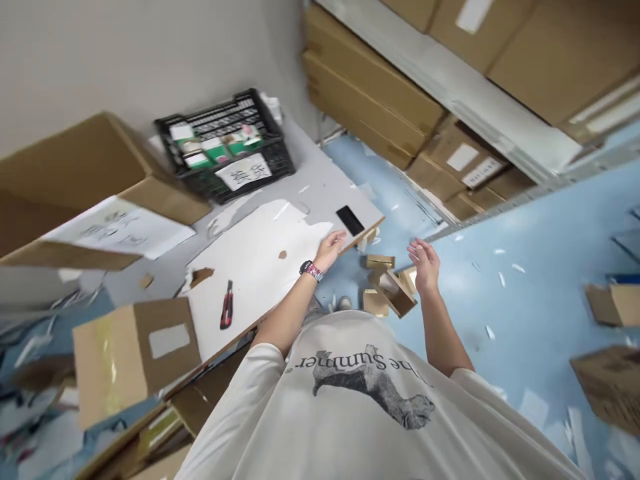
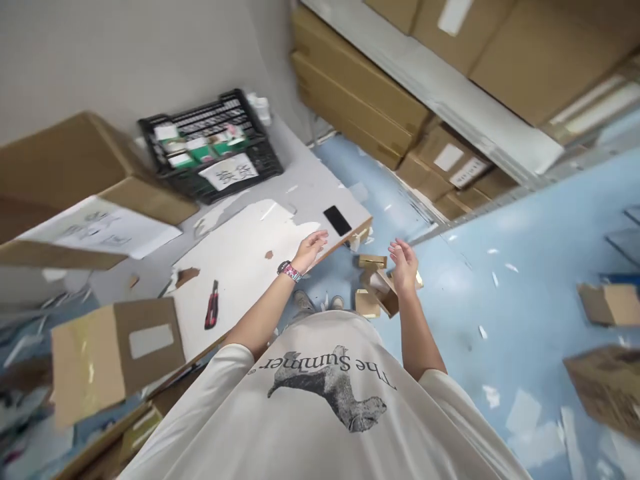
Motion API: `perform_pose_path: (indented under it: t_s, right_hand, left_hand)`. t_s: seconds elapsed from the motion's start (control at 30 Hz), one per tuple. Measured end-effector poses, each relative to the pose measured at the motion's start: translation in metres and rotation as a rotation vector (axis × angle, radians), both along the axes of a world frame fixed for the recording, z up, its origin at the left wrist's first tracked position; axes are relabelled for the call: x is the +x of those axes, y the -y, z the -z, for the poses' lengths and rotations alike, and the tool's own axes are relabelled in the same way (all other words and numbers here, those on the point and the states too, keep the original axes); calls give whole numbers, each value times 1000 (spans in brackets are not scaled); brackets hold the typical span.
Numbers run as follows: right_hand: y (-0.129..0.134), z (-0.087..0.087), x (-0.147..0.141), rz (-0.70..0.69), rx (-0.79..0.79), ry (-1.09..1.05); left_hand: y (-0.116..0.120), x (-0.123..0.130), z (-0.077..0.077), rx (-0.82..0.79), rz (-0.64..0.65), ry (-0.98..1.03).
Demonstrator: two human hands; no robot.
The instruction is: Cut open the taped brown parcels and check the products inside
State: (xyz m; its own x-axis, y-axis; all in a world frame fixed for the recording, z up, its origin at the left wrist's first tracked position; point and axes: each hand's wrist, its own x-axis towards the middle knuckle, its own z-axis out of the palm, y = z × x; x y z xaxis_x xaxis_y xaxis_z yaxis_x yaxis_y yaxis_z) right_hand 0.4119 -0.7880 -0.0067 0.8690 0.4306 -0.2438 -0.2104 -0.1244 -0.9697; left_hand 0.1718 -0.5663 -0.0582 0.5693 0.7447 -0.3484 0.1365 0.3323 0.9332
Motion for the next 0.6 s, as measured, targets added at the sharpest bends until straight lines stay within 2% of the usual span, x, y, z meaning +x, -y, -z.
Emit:
perform_pose_path:
  t_s: [0.13,0.23,0.4,0.6]
  right_hand:
    - [-74,-7,-18,-194,17,30]
    - [-120,-8,-53,-335,33,29]
    - [-177,-5,-144,-613,17,-14]
    - [-226,-3,-268,-1012,-20,-11]
  left_hand:
    - [-19,-79,-10,16,-251,-15]
    - [-21,-139,-13,-1,-402,-23]
    - [-4,-237,-12,-11,-648,-23]
    - [27,-349,-3,8,-958,-50]
